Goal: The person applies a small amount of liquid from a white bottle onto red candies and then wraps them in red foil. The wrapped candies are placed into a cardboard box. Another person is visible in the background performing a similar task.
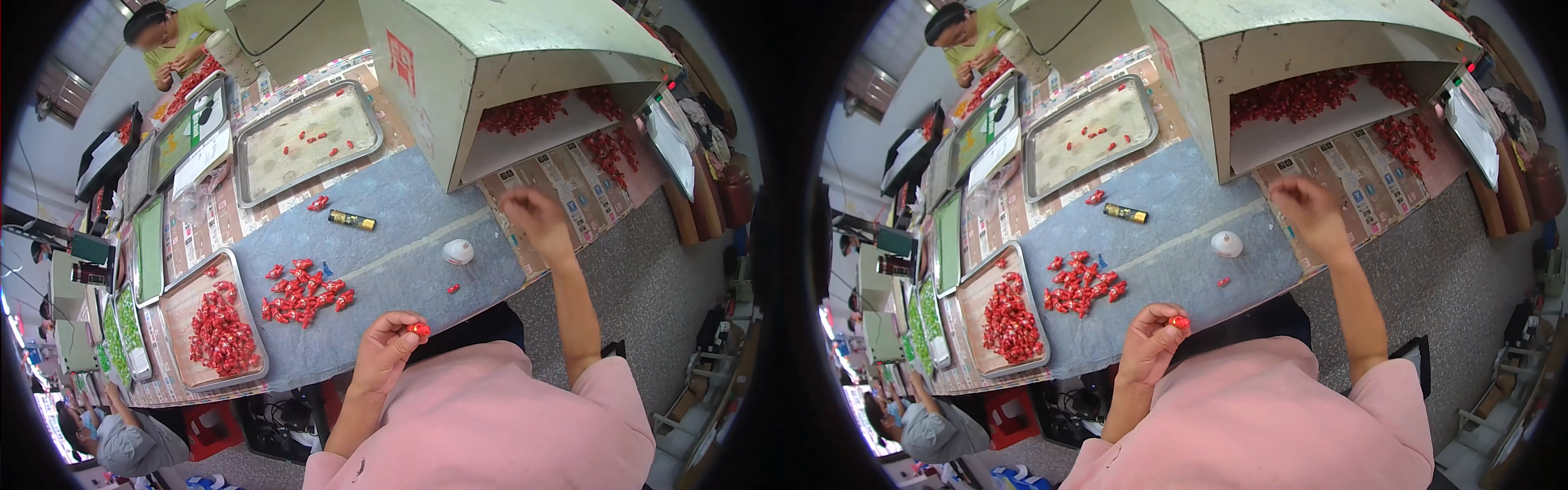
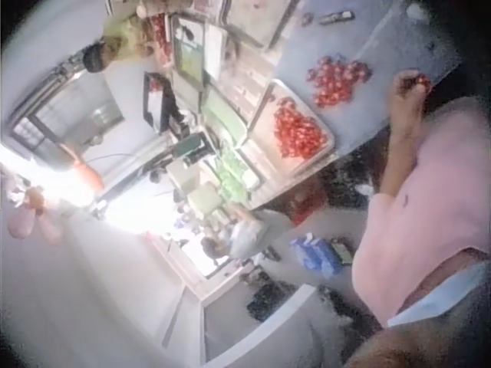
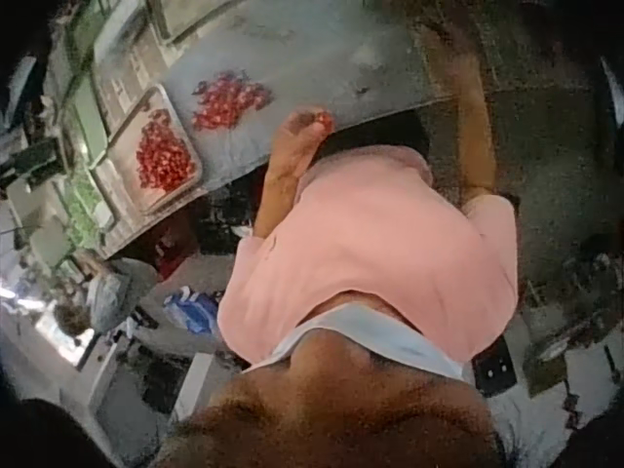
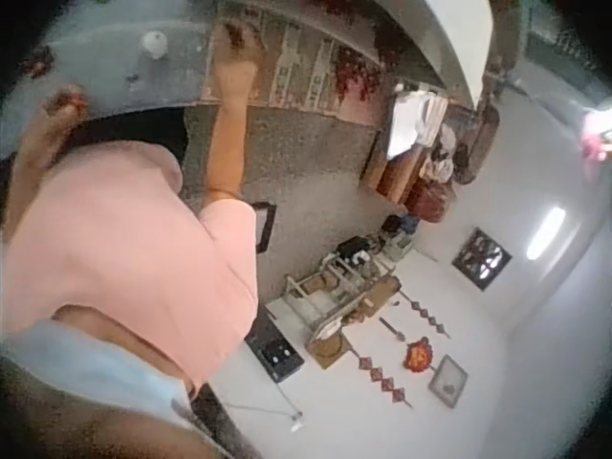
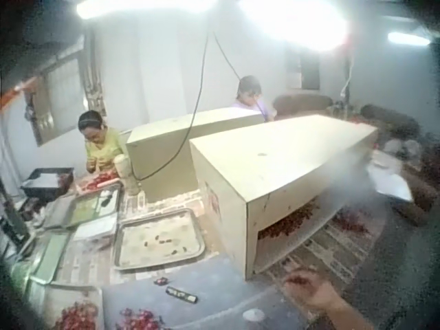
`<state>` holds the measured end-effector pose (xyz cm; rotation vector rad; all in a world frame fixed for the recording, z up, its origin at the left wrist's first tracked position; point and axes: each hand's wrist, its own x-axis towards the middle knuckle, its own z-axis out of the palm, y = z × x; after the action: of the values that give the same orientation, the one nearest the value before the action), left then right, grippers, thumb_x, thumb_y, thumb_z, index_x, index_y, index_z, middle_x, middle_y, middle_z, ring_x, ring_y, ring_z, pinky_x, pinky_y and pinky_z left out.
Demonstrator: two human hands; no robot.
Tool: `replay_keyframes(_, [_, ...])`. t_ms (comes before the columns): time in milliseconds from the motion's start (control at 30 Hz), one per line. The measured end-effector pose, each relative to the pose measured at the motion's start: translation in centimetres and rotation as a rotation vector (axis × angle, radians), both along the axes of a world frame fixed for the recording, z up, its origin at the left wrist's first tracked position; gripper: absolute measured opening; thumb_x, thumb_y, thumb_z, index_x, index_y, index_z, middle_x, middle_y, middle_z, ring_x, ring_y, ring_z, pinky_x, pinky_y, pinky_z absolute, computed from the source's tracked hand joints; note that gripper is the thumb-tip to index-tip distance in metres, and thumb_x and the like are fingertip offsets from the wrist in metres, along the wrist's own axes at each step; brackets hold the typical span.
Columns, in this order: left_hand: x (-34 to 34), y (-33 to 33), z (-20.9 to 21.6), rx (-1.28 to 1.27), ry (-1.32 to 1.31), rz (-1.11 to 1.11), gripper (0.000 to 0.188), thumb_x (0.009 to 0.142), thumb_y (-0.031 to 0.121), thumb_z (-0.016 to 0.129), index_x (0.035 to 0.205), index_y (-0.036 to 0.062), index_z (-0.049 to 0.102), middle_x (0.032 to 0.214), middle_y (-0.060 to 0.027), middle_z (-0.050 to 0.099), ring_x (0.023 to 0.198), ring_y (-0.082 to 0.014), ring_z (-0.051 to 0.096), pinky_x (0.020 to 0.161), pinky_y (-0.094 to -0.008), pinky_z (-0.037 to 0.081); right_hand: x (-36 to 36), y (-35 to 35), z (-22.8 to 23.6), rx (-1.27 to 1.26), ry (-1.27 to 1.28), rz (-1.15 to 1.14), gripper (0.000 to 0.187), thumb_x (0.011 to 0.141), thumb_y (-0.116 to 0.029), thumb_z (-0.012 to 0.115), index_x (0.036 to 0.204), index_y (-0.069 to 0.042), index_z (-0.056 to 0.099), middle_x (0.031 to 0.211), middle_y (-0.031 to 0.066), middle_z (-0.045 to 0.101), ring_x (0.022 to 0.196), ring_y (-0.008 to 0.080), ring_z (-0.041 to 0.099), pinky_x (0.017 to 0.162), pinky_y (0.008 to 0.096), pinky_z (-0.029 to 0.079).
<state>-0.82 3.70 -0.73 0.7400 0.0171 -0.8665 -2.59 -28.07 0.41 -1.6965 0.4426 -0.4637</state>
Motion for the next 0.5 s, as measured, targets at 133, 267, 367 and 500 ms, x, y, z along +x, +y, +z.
replay_keyframes(133, [0.0,-0.6,0.0,0.054,-0.043,-0.032,0.026,0.080,-0.001,0.073,0.103,0.0023,0.063,0.106,-0.0114,0.063,0.091,-0.0177,0.063,0.083,-0.0305,0.054,-5.7,6.0,2.0,0.321,0.160,0.137,0.013,0.084,-0.004,0.069,0.097,-0.002,0.070,0.087,0.0001,0.067,0.077,0.0067,0.060,0.068,0.0215,0.049])
replay_keyframes(267, [0.0,-1.3,0.3,0.060,-0.039,-0.081,0.026,0.081,-0.001,0.072,0.104,0.0020,0.063,0.106,-0.0115,0.064,0.091,-0.0178,0.064,0.082,-0.0304,0.054,-7.3,10.2,1.9,0.538,0.131,0.299,0.012,0.084,0.003,0.067,0.096,0.000,0.069,0.091,0.0035,0.066,0.079,0.0081,0.062,0.068,0.0220,0.051])
replay_keyframes(367, [-0.1,-1.2,0.5,0.047,0.009,-0.102,0.025,0.081,0.000,0.072,0.105,0.0017,0.063,0.105,-0.0117,0.064,0.091,-0.0182,0.065,0.082,-0.0307,0.054,-6.8,11.7,1.9,0.519,0.071,0.328,0.013,0.083,0.005,0.067,0.095,0.001,0.069,0.094,0.0066,0.065,0.080,0.0098,0.063,0.067,0.0227,0.051])
replay_keyframes(500, [-0.3,-1.1,0.2,0.026,0.043,-0.113,0.025,0.082,0.002,0.072,0.106,0.0010,0.063,0.104,-0.0122,0.066,0.091,-0.0191,0.066,0.083,-0.0311,0.055,-6.3,11.6,2.8,0.256,0.058,0.419,0.016,0.082,0.000,0.071,0.098,0.000,0.069,0.094,0.0072,0.066,0.082,0.0100,0.063,0.068,0.0224,0.051])
